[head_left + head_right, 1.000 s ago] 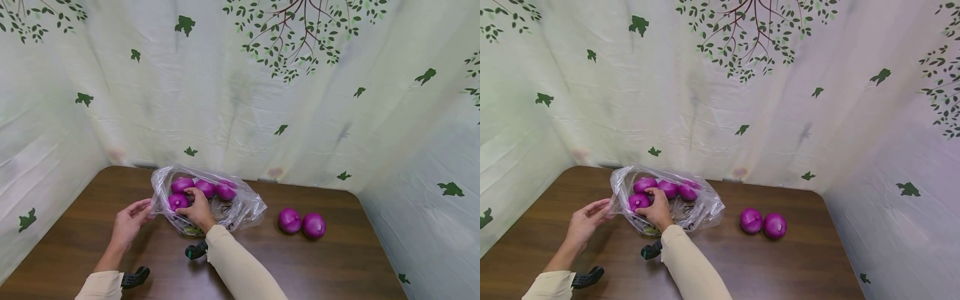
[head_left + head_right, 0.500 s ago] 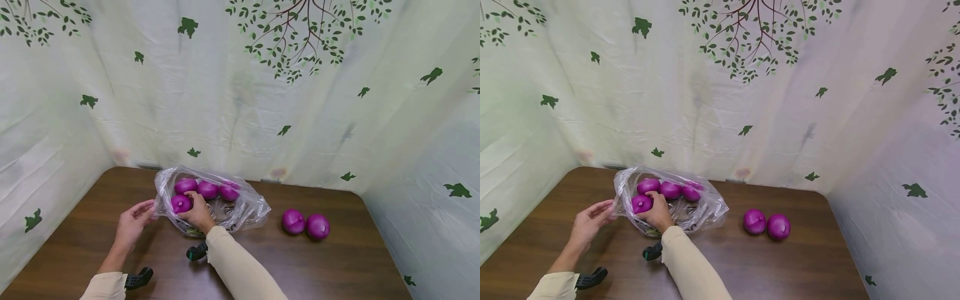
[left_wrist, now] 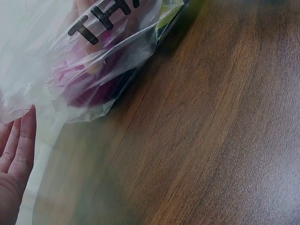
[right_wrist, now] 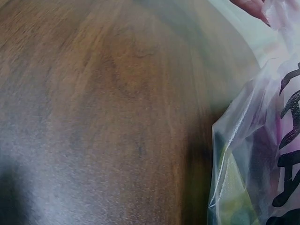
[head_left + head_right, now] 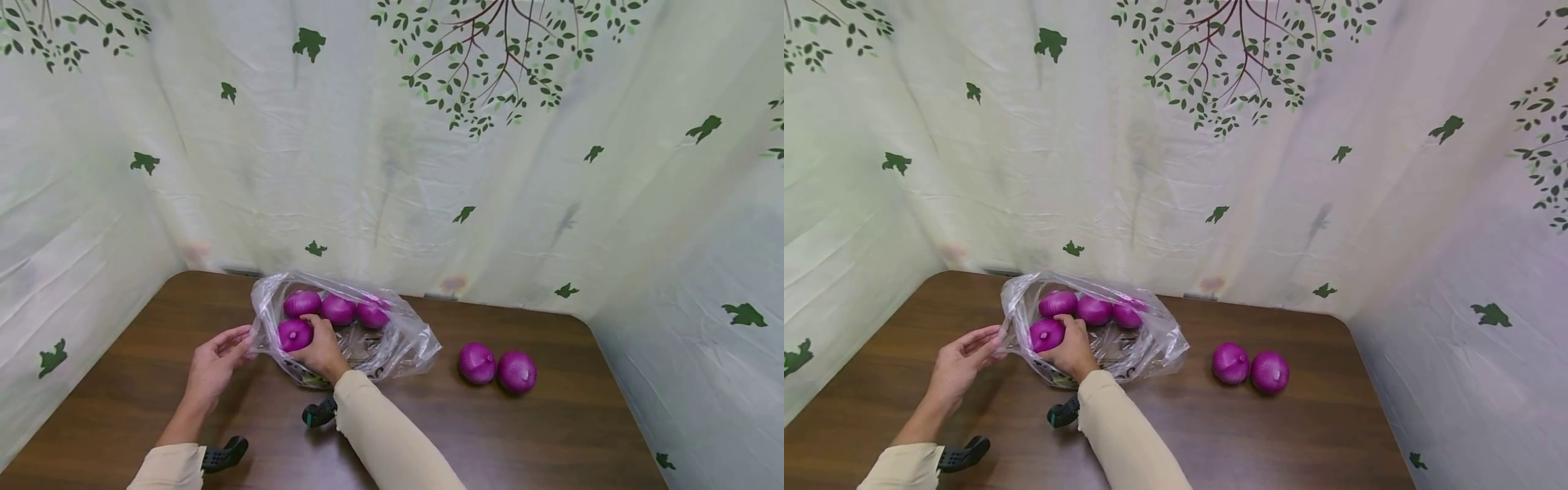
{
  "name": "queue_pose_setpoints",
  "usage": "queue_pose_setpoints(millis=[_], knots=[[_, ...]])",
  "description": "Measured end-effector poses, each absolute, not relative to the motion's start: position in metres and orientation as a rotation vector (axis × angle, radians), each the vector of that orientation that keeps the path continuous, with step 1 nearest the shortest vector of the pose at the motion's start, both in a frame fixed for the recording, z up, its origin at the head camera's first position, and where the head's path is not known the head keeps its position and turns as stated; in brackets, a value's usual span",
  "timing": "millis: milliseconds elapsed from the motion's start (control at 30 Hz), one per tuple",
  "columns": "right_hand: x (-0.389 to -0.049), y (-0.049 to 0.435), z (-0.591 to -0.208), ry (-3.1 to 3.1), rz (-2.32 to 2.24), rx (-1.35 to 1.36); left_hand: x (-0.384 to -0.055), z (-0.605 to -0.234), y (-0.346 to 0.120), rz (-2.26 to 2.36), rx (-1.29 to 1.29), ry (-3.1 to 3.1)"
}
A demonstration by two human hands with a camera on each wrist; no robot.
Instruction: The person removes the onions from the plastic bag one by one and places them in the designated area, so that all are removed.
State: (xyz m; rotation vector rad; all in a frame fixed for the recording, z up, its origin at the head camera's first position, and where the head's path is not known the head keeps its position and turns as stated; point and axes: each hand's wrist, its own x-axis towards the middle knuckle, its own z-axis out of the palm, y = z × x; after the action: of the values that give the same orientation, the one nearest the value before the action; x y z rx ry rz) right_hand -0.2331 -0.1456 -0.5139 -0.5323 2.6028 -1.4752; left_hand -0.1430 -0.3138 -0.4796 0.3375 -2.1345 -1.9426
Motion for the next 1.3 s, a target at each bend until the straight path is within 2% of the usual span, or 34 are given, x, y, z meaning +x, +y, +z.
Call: queue_pose_setpoints(millis=[900,1300], knots=[[-0.234,-0.108,-0.485,2.611,-1.576,-0.498,-0.152,-0.475,-0.310,-1.937,0.308,-2.160],[-0.226,-0.086,-0.466,2.576,-1.563,-0.608,-0.146,-0.476,-0.312,-2.008,0.278,-2.069]])
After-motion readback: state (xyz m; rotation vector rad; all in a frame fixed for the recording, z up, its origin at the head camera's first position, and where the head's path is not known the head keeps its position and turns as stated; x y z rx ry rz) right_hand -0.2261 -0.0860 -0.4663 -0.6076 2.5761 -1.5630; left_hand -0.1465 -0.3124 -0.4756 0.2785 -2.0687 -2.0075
